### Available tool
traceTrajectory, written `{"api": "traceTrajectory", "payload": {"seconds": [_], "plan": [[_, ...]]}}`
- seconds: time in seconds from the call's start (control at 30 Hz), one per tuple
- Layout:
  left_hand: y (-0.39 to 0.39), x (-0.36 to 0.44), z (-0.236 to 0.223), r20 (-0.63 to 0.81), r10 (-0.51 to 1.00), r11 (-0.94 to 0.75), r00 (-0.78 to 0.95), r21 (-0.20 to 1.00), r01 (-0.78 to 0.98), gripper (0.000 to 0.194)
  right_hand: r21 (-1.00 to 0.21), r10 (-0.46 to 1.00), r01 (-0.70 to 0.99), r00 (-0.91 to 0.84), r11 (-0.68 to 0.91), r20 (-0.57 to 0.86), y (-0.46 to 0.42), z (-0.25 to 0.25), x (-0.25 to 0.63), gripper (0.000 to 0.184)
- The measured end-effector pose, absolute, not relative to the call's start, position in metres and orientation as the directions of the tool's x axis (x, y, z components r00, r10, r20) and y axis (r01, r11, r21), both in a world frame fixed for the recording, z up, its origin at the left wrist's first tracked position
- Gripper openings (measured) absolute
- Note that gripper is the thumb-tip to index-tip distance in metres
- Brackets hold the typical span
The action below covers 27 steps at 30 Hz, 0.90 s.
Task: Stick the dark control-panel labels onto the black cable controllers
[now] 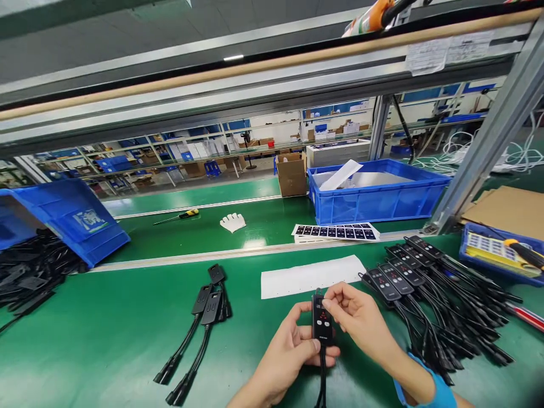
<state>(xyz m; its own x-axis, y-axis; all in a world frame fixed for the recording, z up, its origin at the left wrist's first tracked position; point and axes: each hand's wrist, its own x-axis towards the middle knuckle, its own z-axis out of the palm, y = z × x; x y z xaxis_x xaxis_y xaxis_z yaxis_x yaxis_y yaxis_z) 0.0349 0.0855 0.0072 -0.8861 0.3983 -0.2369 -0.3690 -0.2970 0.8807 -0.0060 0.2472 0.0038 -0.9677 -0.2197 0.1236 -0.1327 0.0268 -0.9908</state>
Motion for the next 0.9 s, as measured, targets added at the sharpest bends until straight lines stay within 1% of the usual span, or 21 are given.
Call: {"api": "traceTrajectory", "payload": {"seconds": [0.2, 0.7, 0.8, 0.9], "plan": [[0.0889, 0.0369, 0.0090, -0.220, 0.393, -0.275, -0.893, 0.898, -0.342, 0.059, -0.992, -0.200, -0.125, -0.973, 0.024, 0.118, 0.2460, 0.0012, -0.0061, 0.029], [0.0898, 0.0379, 0.0078, -0.212, 0.389, -0.247, -0.897, 0.914, -0.323, 0.056, -0.991, -0.179, -0.117, -0.979, 0.069, 0.103, 0.2445, -0.0012, -0.0054, 0.023], [0.0899, 0.0382, 0.0077, -0.211, 0.389, -0.241, -0.897, 0.916, -0.320, 0.054, -0.987, -0.180, -0.122, -0.978, 0.101, 0.103, 0.2452, -0.0021, -0.0053, 0.021], [0.0895, 0.0390, 0.0078, -0.219, 0.392, -0.234, -0.893, 0.916, -0.327, 0.052, -0.968, -0.149, -0.161, -0.980, 0.190, 0.134, 0.2477, -0.0033, -0.0071, 0.020]]}}
